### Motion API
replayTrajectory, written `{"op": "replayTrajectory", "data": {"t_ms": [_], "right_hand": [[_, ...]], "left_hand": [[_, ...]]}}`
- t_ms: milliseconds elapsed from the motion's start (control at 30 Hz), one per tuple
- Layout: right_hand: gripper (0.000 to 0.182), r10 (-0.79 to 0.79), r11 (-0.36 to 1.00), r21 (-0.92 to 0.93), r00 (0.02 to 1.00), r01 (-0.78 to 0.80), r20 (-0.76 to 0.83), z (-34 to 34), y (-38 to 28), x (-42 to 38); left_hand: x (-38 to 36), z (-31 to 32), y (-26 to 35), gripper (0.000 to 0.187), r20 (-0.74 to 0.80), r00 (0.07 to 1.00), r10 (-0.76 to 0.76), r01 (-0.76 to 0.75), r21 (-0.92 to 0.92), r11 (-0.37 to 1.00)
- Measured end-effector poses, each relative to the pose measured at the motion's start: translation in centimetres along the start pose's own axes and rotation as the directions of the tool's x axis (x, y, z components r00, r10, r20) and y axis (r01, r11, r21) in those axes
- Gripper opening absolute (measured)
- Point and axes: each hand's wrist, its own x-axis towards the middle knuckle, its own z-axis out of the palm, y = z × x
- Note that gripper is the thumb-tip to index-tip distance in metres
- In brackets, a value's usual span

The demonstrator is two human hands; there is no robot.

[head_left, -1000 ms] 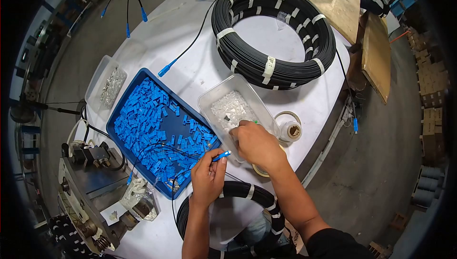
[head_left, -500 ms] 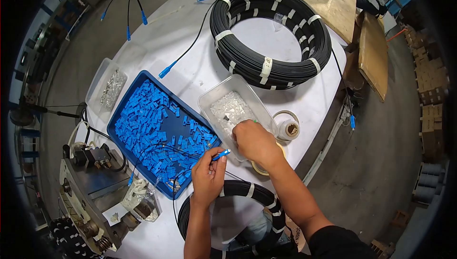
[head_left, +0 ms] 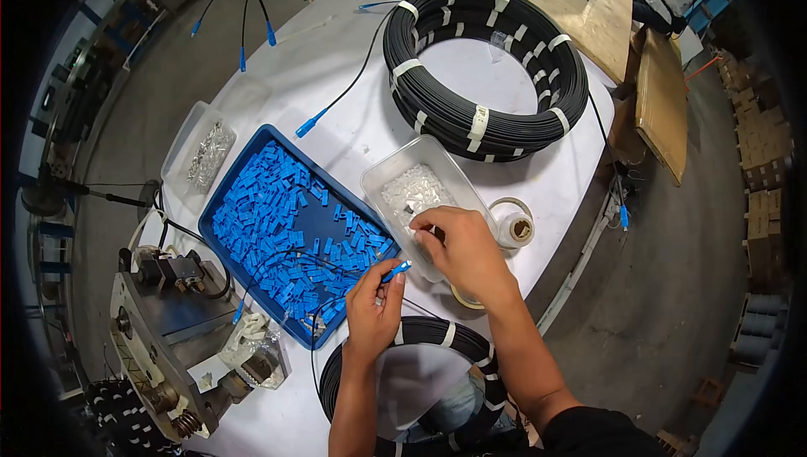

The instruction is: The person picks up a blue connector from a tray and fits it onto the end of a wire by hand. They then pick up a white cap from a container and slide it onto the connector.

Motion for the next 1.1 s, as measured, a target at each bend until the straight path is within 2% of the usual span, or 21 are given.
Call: {"op": "replayTrajectory", "data": {"t_ms": [33, 100, 133, 200, 233, 300, 367, 433, 500, 733, 833, 900, 1100], "right_hand": [[0.015, -0.003, 1.0, 0.002, 1.0, 0.003, 0.002, -0.1, -0.6, -0.4], [0.018, 0.194, 0.895, 0.412, 0.981, -0.167, -0.022, 0.4, -1.7, -1.5], [0.018, 0.19, 0.894, 0.416, 0.982, -0.165, -0.02, 1.0, -2.0, -2.2], [0.018, 0.311, 0.669, 0.718, 0.95, -0.19, -0.039, 2.2, -2.5, -3.6], [0.018, 0.309, 0.668, 0.72, 0.951, -0.19, -0.036, 2.7, -2.8, -4.0], [0.017, 0.325, 0.574, 0.808, 0.943, -0.132, -0.077, 3.6, -3.2, -4.6], [0.018, 0.321, 0.576, 0.805, 0.945, -0.141, -0.064, 4.1, -3.5, -4.8], [0.017, 0.346, 0.517, 0.839, 0.938, -0.168, -0.026, 4.4, -3.9, -4.7], [0.017, 0.343, 0.518, 0.835, 0.939, -0.186, -0.004, 4.3, -3.9, -4.7], [0.016, 0.325, 0.497, 0.851, 0.946, -0.172, 0.001, 4.7, -4.1, -4.3], [0.015, 0.325, 0.506, 0.846, 0.946, -0.167, -0.007, 4.7, -4.0, -4.5], [0.015, 0.329, 0.508, 0.844, 0.944, -0.174, -0.003, 4.7, -4.0, -4.6], [0.015, 0.325, 0.549, 0.816, 0.946, -0.181, -0.008, 4.8, -3.8, -4.6]], "left_hand": [[-0.1, 0.0, -0.1, 0.017, -0.004, 1.0, 0.0, 0.0, 0.001, 1.0], [-0.1, 0.1, -0.3, 0.016, -0.062, 0.995, 0.075, -0.077, -0.044, 0.996], [-0.3, 0.0, -0.6, 0.016, -0.066, 0.995, 0.075, -0.078, -0.039, 0.996], [-0.7, -0.1, -1.1, 0.02, -0.112, 0.994, 0.001, -0.018, -0.153, 0.988], [-0.8, -0.2, -1.0, 0.02, -0.116, 0.993, 0.0, -0.018, -0.15, 0.989], [-1.1, -0.5, -0.7, 0.021, -0.141, 0.99, 0.016, -0.043, -0.19, 0.981], [-1.3, -0.6, -0.8, 0.021, -0.161, 0.986, 0.035, -0.07, -0.218, 0.974], [-1.3, -0.4, -1.0, 0.021, -0.184, 0.981, 0.052, -0.097, -0.249, 0.963], [-1.1, -0.3, -1.2, 0.017, -0.232, 0.963, 0.134, -0.195, -0.261, 0.946], [-1.1, -0.3, -1.5, 0.017, -0.227, 0.969, 0.102, -0.161, -0.259, 0.952], [-1.1, -0.3, -1.4, 0.018, -0.244, 0.958, 0.148, -0.205, -0.227, 0.952], [-1.2, -0.4, -1.2, 0.021, -0.215, 0.972, 0.091, -0.134, -0.196, 0.971], [-1.2, -0.4, -1.3, 0.021, -0.22, 0.972, 0.079, -0.119, -0.172, 0.978]]}}
